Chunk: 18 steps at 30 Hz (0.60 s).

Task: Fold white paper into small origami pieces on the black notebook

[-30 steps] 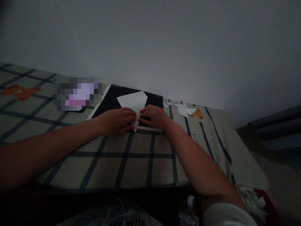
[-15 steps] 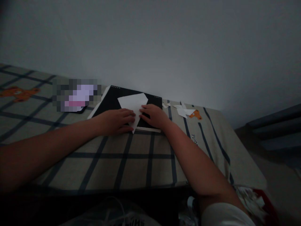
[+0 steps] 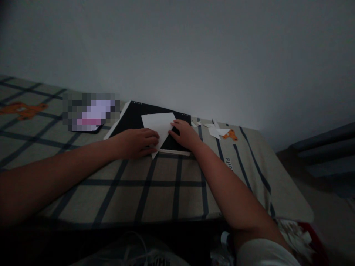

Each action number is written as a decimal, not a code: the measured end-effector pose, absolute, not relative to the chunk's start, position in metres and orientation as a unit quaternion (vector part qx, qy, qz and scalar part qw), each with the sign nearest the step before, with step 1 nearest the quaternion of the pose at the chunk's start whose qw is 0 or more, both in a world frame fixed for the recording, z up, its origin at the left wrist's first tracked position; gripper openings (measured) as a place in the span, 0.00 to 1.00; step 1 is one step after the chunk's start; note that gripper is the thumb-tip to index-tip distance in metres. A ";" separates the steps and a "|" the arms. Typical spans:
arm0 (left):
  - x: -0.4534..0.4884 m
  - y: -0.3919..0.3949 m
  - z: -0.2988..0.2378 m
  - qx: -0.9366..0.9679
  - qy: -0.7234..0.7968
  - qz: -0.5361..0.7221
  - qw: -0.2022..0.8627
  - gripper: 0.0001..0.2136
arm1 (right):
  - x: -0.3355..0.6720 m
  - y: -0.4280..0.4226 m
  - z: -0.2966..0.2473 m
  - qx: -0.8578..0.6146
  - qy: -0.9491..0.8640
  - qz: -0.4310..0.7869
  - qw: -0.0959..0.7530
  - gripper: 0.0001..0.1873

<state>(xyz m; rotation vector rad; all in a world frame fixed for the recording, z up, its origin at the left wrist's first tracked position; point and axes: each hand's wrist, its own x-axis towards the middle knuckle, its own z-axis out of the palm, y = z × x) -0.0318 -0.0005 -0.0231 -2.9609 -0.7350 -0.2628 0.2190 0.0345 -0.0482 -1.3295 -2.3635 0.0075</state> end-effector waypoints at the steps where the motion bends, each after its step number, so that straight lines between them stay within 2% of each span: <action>1: -0.032 0.000 -0.023 -0.966 -0.239 -0.086 0.041 0.13 | 0.219 0.035 -0.048 -0.484 -0.850 -0.001 0.210 0.23; 11: -0.031 -0.003 -0.018 -0.964 -0.258 -0.060 0.022 0.13 | 0.222 0.033 -0.041 -0.467 -0.859 -0.063 0.203 0.18; 18: -0.032 -0.001 -0.021 -0.965 -0.251 -0.076 0.022 0.12 | 0.222 0.036 -0.040 -0.474 -0.858 -0.054 0.188 0.17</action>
